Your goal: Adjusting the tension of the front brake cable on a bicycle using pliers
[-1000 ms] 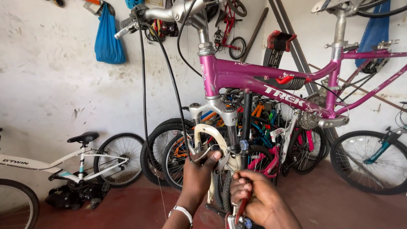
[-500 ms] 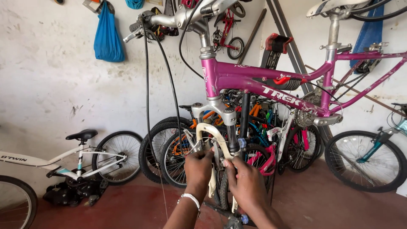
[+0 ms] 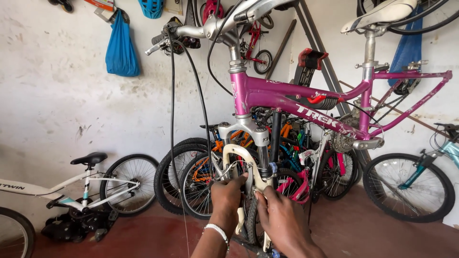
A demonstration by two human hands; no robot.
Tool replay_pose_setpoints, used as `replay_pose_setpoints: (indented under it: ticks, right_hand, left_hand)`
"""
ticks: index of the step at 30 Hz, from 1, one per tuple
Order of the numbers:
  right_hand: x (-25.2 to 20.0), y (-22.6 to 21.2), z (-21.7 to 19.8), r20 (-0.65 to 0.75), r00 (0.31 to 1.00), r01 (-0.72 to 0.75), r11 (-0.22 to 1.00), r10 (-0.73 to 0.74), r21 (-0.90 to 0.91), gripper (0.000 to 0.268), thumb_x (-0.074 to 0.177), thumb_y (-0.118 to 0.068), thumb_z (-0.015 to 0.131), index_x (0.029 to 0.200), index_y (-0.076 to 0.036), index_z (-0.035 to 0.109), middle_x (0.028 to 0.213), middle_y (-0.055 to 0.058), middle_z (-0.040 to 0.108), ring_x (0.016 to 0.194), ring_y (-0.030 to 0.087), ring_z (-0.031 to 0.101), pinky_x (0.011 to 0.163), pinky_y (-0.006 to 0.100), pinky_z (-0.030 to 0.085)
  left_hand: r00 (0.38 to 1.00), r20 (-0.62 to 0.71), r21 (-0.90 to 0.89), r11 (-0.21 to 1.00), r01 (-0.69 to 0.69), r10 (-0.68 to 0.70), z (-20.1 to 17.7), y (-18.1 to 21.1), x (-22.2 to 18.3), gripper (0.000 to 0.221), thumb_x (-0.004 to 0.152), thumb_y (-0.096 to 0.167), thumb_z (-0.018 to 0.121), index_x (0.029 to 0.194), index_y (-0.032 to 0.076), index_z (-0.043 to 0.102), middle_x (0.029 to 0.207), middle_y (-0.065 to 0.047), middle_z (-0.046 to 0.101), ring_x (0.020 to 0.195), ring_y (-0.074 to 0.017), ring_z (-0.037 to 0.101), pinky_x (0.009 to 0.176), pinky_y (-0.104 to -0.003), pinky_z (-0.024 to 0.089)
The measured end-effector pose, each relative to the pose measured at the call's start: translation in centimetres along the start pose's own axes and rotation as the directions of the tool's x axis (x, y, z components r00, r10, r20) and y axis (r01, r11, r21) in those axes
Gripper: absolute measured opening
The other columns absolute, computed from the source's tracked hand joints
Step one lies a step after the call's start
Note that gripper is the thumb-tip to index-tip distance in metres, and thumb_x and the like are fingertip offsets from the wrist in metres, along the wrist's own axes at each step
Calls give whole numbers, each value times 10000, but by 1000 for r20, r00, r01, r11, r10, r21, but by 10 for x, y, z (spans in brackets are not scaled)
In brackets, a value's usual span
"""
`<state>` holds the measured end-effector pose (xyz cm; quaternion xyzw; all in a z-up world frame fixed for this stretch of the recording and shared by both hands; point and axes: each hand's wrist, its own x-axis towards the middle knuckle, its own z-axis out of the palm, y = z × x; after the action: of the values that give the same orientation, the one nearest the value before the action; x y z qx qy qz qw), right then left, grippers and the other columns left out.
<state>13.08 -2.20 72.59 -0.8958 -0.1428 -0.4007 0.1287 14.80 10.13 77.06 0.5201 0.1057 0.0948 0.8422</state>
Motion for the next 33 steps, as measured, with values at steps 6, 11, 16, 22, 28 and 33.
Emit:
replay_pose_setpoints:
  ticks: [6, 11, 16, 22, 28, 33]
  right_hand:
    - [11, 6, -2, 99, 975, -221, 876, 197, 430, 283, 832, -351, 546, 963, -160, 709, 876, -9, 768, 769, 189, 725, 661, 323, 588]
    - [9, 0, -6, 147, 951, -309, 813, 273, 493, 272, 835, -348, 551, 948, -159, 712, 831, 17, 755, 725, 177, 715, 651, 298, 547]
    - [2, 4, 1, -146, 979, 129, 986, -143, -102, 207, 936, -316, 488, 789, -171, 508, 570, 27, 578, 383, 246, 574, 357, 423, 451]
    - [5, 8, -6, -217, 926, 268, 943, -308, -196, 196, 929, -261, 529, 785, -131, 503, 664, 37, 584, 393, 170, 561, 318, 350, 445]
    - [11, 1, -10, -162, 954, 244, 967, -253, -73, 157, 910, -256, 558, 798, -150, 530, 629, 3, 569, 403, 184, 507, 363, 370, 413]
    - [13, -1, -9, -54, 978, 196, 977, -201, -78, 133, 911, -273, 518, 855, -152, 525, 705, 32, 609, 450, 307, 570, 391, 461, 445]
  left_hand:
    - [993, 116, -48, 999, 0, 5, -5, -1, 3, 77, 810, -1, 613, 820, -39, 679, 535, -73, 525, 444, -136, 440, 424, -238, 350]
    - [990, 143, -163, 986, 23, 1, -9, -8, 6, 107, 820, -66, 589, 874, -69, 681, 636, -86, 567, 505, -139, 445, 453, -239, 366]
    - [993, 116, -193, 981, -13, 35, -9, -14, 17, 115, 798, -102, 545, 847, -77, 645, 605, -96, 538, 471, -151, 448, 410, -243, 347]
    - [995, 100, -128, 992, 9, 4, -5, -8, 25, 44, 723, -98, 608, 723, -59, 588, 548, -103, 516, 408, -149, 429, 342, -249, 305]
    - [987, 130, 135, 985, -108, 90, -9, 20, -35, 436, 828, 438, 556, 824, 22, 685, 697, -81, 591, 607, -177, 443, 547, -293, 304]
    - [920, 187, 458, 798, -392, 344, -9, 16, -27, 558, 789, 538, 634, 515, 92, 440, 506, -23, 406, 547, -129, 336, 546, -264, 251]
